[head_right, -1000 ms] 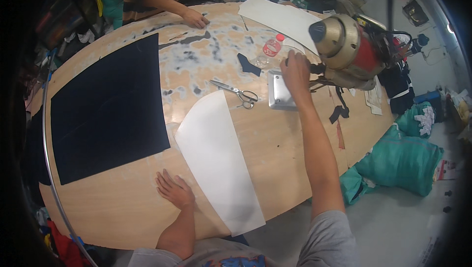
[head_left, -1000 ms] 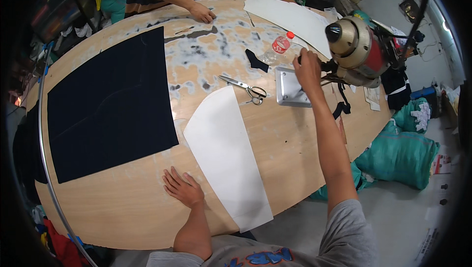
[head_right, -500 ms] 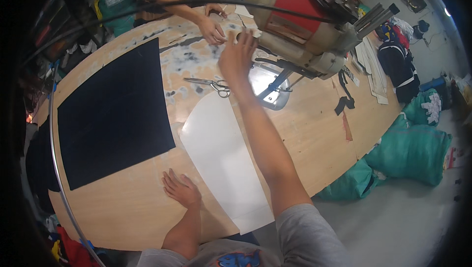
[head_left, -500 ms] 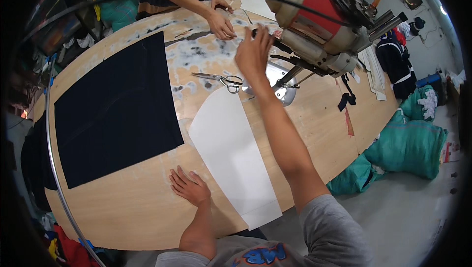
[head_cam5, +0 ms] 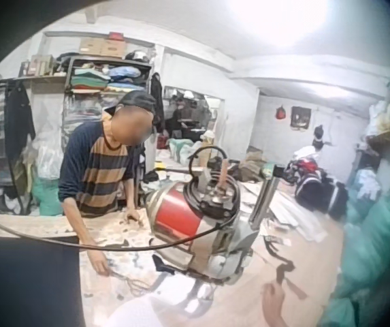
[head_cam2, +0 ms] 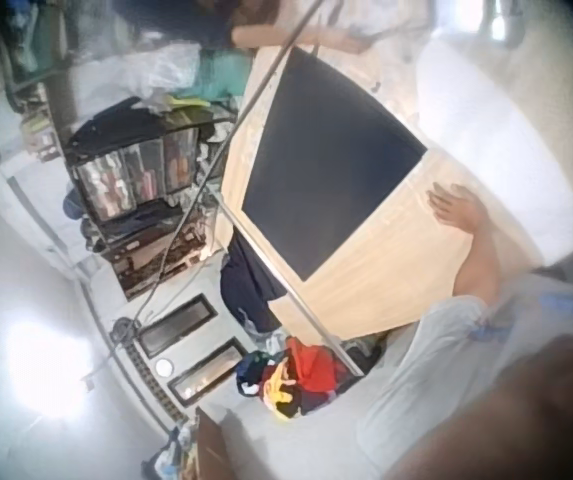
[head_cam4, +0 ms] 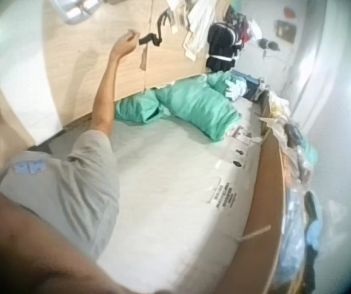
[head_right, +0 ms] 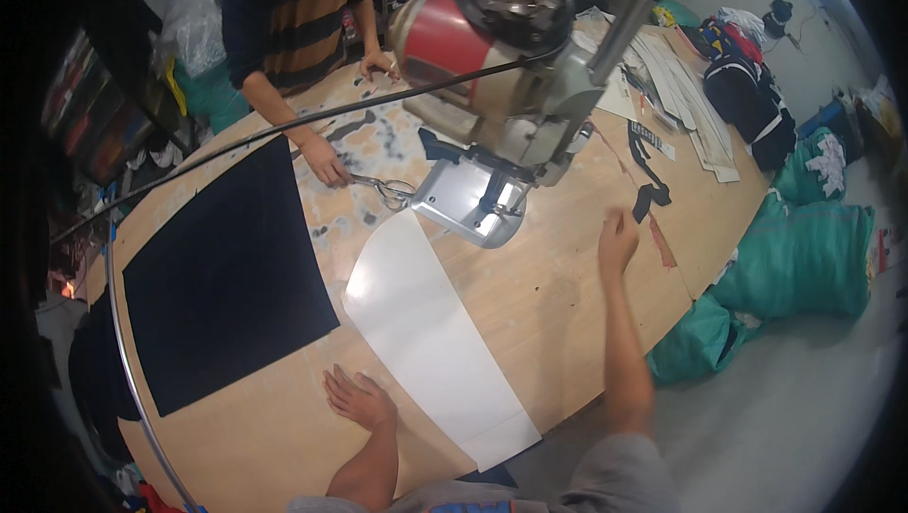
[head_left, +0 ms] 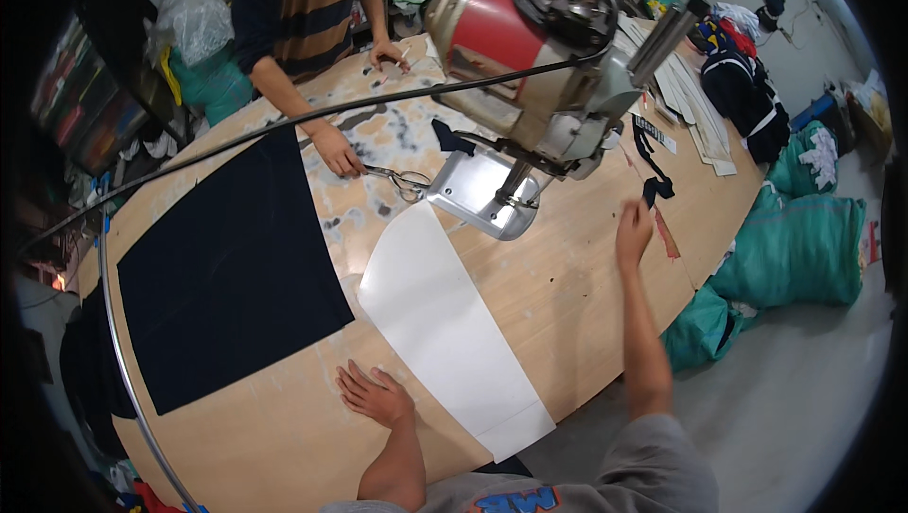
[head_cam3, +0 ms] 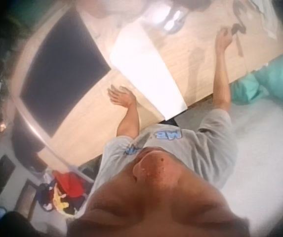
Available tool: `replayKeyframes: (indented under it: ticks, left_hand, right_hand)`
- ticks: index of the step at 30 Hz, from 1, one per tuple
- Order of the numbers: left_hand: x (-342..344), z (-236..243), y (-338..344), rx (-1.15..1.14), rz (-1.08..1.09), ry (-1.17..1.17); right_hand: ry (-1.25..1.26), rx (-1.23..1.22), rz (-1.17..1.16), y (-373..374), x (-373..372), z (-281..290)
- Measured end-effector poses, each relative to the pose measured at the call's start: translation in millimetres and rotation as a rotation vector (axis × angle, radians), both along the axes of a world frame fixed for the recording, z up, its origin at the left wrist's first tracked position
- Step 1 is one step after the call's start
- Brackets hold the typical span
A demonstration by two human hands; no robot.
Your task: The person aligns a white paper pattern on a black fabric piece on a large work table, then uses scissors to cut the fabric along the pattern's edge. The person also handles a white strip of material and folds the cut fabric pieces.
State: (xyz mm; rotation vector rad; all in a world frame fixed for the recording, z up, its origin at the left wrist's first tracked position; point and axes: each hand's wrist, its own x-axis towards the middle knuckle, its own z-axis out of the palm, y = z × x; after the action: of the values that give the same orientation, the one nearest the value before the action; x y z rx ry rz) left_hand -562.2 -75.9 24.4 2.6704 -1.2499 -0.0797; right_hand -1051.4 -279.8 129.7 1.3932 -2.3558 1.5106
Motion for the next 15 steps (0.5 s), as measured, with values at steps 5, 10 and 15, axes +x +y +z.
replayKeyframes:
  ticks: [5, 10, 15]
  left_hand:
    - [-1, 2, -2, -0.028, 0.0, -0.003]
    - [5, -1, 3, -0.052, 0.022, -0.047]
    - [0, 4, 2, -0.097, 0.0, -0.005]
  right_hand:
    - [0.033, 0.182, 0.57, -152, -67, 70]
    - [-0.247, 0.45, 0.764, -234, -18, 157]
    - [-0.173, 0.559, 0.826, -271, -29, 152]
